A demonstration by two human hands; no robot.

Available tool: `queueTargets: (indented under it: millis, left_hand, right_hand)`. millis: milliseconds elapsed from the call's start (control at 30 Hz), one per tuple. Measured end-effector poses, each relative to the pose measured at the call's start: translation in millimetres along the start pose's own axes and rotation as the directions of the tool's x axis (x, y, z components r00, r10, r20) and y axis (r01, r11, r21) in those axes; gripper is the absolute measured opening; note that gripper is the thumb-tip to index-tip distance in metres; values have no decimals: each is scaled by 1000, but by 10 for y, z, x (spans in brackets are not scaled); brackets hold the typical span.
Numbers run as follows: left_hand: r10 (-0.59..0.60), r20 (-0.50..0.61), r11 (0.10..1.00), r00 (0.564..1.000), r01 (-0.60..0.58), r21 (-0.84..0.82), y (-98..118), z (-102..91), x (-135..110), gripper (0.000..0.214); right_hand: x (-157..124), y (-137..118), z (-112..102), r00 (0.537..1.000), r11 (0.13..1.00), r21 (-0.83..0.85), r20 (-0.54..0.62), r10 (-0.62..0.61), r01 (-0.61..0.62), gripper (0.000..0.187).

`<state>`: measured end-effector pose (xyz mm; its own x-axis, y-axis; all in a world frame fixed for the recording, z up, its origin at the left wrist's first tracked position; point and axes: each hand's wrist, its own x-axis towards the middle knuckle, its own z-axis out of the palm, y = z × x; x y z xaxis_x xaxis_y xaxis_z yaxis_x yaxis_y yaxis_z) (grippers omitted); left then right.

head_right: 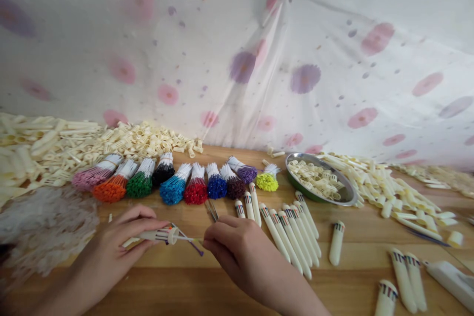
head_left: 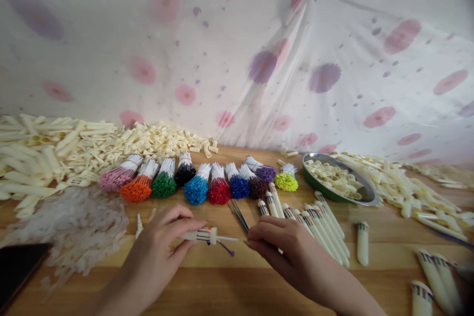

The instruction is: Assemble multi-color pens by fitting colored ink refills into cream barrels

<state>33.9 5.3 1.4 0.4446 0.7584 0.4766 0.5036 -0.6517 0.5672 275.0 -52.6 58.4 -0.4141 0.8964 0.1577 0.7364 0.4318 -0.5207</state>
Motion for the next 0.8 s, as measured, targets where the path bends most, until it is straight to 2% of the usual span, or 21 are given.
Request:
queueTargets:
  millis: [200, 300, 367, 433, 467, 533, 600, 667, 700, 733, 800]
  left_hand:
    - [57, 8, 998, 998, -57, 21, 42, -27, 15, 38]
    - [104, -1, 994, 995, -104, 25, 66, -24, 17, 38]
    - [126, 5, 992, 992, -126, 25, 83, -12, 11, 38]
    - [139, 25, 990, 990, -140, 21, 98, 0, 2, 40]
    - [141, 34, 990, 989, -142, 21, 104, 4, -2, 41]
    - [141, 43, 990, 989, -142, 20, 110, 9, -5, 41]
    - [134, 48, 991, 990, -135, 14, 107, 8, -1, 41]
    - [117, 53, 993, 992, -117, 5, 94, 6, 3, 40]
    - [106, 50, 994, 993, -106, -1, 83, 5, 4, 39]
    - [94, 43, 996, 995, -93, -7, 70, 4, 3, 40]
    - [70, 19, 997, 997, -70, -17, 39, 4, -3, 40]
  right_hand:
    - [30, -19, 38, 999, 999, 43, 19, 31, -32, 19]
    - [59, -20, 88, 988, 975, 165, 60, 140, -148, 18]
    - [86, -7, 157, 945, 897, 309, 176, 274, -317, 19]
    - [116, 8, 243, 873, 749, 457, 330, 359, -480, 21]
    - [131, 13, 284, 847, 669, 524, 388, 364, -528, 25]
    - [157, 16, 341, 839, 553, 632, 439, 322, -543, 38]
    - [174, 23, 355, 862, 512, 695, 430, 268, -505, 50]
    - [182, 64, 340, 885, 536, 704, 391, 254, -465, 57]
    - [184, 102, 332, 895, 584, 678, 350, 277, -446, 57]
    - [185, 153, 329, 904, 664, 613, 287, 317, -428, 54]
    - [191, 277, 358, 908, 856, 308, 85, 410, -415, 43]
